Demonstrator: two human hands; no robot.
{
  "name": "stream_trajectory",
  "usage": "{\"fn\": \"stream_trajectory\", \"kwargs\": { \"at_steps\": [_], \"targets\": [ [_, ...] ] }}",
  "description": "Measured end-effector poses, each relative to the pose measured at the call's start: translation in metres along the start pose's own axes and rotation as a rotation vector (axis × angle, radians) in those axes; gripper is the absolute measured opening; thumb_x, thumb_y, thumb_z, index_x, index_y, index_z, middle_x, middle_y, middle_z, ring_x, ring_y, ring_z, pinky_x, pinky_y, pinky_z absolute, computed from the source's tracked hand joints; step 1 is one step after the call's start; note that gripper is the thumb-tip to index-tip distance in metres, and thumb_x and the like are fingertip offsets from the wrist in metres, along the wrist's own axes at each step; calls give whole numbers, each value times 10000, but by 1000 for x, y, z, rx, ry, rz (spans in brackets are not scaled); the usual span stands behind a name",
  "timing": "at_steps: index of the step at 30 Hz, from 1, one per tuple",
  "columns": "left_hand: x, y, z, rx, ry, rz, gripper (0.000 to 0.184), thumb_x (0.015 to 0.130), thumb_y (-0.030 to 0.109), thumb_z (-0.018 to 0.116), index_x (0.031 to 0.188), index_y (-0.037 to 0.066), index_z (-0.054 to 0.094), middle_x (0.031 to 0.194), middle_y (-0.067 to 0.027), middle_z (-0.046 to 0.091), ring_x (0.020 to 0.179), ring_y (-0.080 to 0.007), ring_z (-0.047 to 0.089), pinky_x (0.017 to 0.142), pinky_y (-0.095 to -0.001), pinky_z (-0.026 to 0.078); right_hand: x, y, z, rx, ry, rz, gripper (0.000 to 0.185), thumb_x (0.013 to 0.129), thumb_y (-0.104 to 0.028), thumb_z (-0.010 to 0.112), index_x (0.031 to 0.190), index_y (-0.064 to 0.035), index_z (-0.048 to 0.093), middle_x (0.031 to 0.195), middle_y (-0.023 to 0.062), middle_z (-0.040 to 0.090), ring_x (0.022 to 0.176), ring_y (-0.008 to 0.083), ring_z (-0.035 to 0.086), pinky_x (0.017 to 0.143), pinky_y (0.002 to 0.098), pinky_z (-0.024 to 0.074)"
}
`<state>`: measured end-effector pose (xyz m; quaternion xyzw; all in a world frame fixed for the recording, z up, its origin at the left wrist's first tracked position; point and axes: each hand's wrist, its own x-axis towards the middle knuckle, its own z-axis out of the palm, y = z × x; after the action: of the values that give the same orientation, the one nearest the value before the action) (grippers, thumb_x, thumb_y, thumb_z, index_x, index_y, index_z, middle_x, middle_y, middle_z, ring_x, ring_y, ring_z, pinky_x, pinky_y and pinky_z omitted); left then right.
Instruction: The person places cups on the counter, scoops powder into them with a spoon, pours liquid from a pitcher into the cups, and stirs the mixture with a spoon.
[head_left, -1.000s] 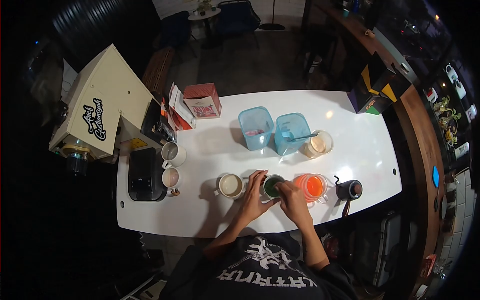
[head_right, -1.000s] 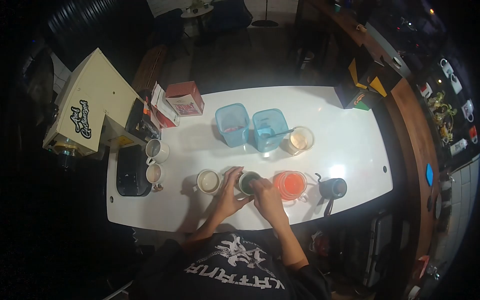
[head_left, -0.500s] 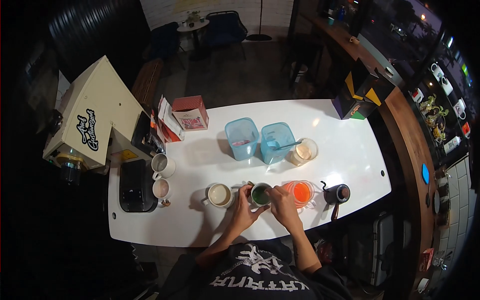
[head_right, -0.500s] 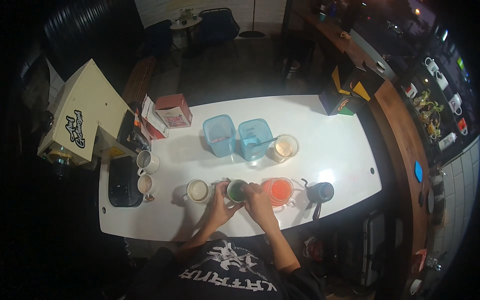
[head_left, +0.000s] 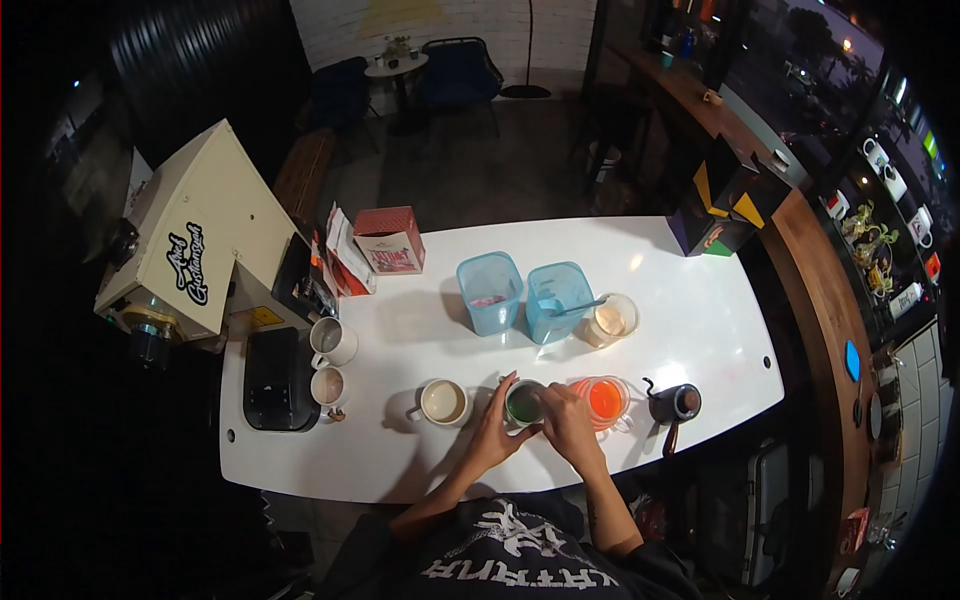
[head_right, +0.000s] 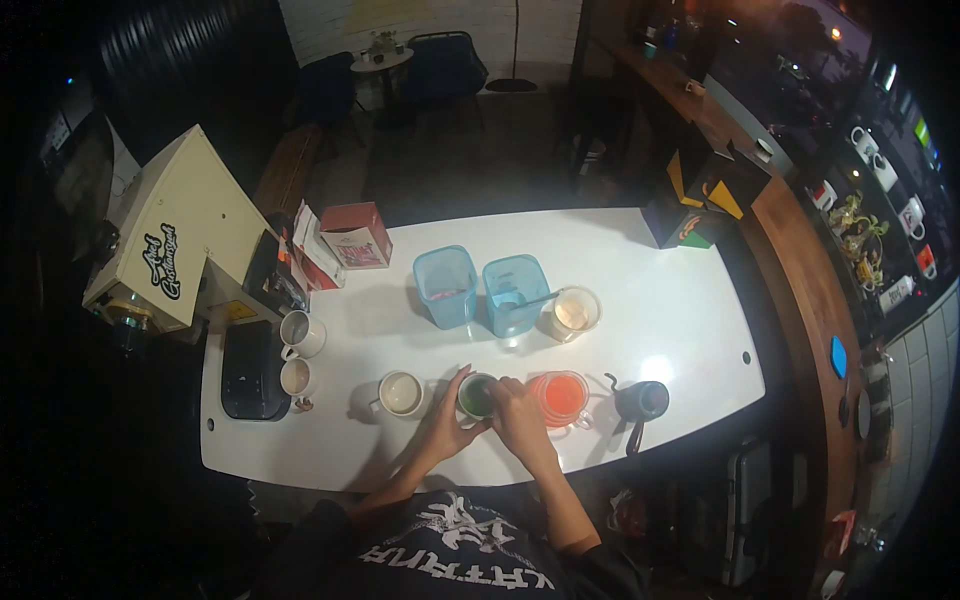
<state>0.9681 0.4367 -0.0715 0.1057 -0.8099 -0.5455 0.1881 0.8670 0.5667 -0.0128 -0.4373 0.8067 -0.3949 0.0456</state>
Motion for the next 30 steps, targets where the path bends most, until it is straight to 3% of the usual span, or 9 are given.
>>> {"fn": "stream_trajectory", "kwargs": {
  "at_steps": [9,11,13,15,23,30],
  "targets": [
    [4,-2,3,-25,7,-25,953,705,224,893,1470,46,354,1379,-227,519,1280,-361,524,1060,-431,436,-1,2,-14,-5,-126,-26,286,741,79,617,1021,24,638,896,207,618,844,399,613,725,472,484],
    [6,0,5,-27,37,-10,905,693,224,899,1426,47,398,1342,-213,542,1251,-359,542,1039,-430,447,3,3,-11,0,11,-20,162,826,48,599,979,41,649,834,197,601,777,399,595,697,471,465],
    [6,3,6,38,75,73,810,728,199,881,1374,57,413,1255,-162,590,1188,-297,592,998,-401,480,8,6,-6,10,36,-32,161,826,46,599,979,40,648,832,194,599,781,400,595,698,471,465],
    [8,4,6,-17,72,22,797,698,171,878,1348,55,433,1250,-168,583,1181,-314,586,996,-402,475,12,5,-4,20,61,-44,160,827,45,600,979,39,647,831,192,597,785,401,595,699,472,466],
    [8,-4,18,-122,120,-49,758,657,131,871,1296,59,470,1204,-155,596,1124,-298,612,955,-392,494,3,4,-13,98,-140,-80,124,847,11,611,966,31,642,843,208,601,809,407,602,703,468,470],
    [9,-1,30,-117,245,-31,784,621,150,915,1272,61,487,1142,-126,638,1058,-260,646,914,-373,519,20,5,-16,35,-104,-80,252,759,48,610,1005,27,663,881,206,621,845,411,605,746,480,493]
  ]
}}
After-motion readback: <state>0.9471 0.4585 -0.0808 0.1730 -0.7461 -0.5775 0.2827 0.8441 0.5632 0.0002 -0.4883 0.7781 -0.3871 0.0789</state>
